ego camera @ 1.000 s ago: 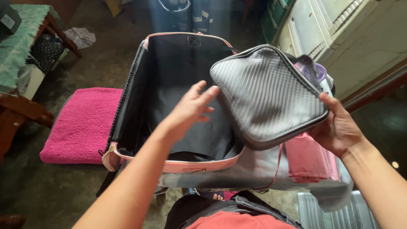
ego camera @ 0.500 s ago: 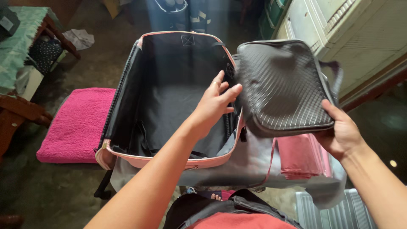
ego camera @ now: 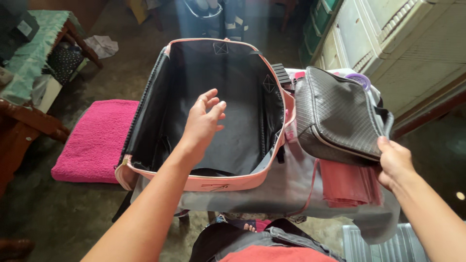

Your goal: The person arranges pens and a pencil case on a table, then opens a pink zippered bag and places bottles, pouches and small containers inside it, organizing items into its compartments.

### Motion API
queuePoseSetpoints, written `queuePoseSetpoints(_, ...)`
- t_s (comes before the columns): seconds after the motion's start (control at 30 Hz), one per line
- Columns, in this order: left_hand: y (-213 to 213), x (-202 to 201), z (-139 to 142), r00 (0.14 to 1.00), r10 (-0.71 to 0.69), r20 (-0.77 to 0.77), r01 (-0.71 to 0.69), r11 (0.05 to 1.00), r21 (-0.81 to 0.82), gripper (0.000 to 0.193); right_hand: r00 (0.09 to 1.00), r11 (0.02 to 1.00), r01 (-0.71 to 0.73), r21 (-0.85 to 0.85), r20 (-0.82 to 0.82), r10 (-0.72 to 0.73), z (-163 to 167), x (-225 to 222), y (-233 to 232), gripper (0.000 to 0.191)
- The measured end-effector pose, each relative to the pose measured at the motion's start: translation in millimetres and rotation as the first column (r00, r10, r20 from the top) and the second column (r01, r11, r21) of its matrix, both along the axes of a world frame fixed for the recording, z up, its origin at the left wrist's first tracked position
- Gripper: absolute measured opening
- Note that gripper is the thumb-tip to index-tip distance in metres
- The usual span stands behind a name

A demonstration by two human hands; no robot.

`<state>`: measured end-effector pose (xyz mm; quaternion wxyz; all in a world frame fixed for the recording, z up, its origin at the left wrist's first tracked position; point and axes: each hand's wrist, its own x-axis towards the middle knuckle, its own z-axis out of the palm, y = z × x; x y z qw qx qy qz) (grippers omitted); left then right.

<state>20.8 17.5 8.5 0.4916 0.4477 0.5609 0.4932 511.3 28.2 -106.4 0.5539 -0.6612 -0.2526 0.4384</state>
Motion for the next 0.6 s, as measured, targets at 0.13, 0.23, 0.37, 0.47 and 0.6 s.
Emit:
queuePoseSetpoints(0.13,-6,-16,-1,0.993,0.019,-0.117,-0.021,1.000,-0.010,0.057,0.983,0.995,0.087,0.050,0.158,-0.094,0,-2,1,0.031)
queuePoseSetpoints(0.23,-8,-9,-6,0.992,0.048,-0.120,-0.051,0.998,-0.022,0.054,0.954,0.998,0.030,0.058,0.295,-0.046,7,-5,3,0.034)
queuePoseSetpoints(0.37,-9,-13,-8,0.989,0.105,-0.103,-0.108,0.994,-0.022,0.052,0.847,0.996,-0.040,-0.083,0.526,0.077,21,-17,5,0.042)
queuePoseSetpoints(0.47,-9,-26,-13,0.974,0.160,-0.162,-0.156,0.987,0.034,0.049,0.843,0.981,-0.118,-0.153,0.508,0.180,31,-23,1,0.055)
queuePoseSetpoints(0.6,-10,-51,-20,0.910,0.296,-0.291,-0.258,0.952,0.162,0.043,0.712,0.974,-0.102,-0.201,0.670,0.212,42,-26,-1,0.070)
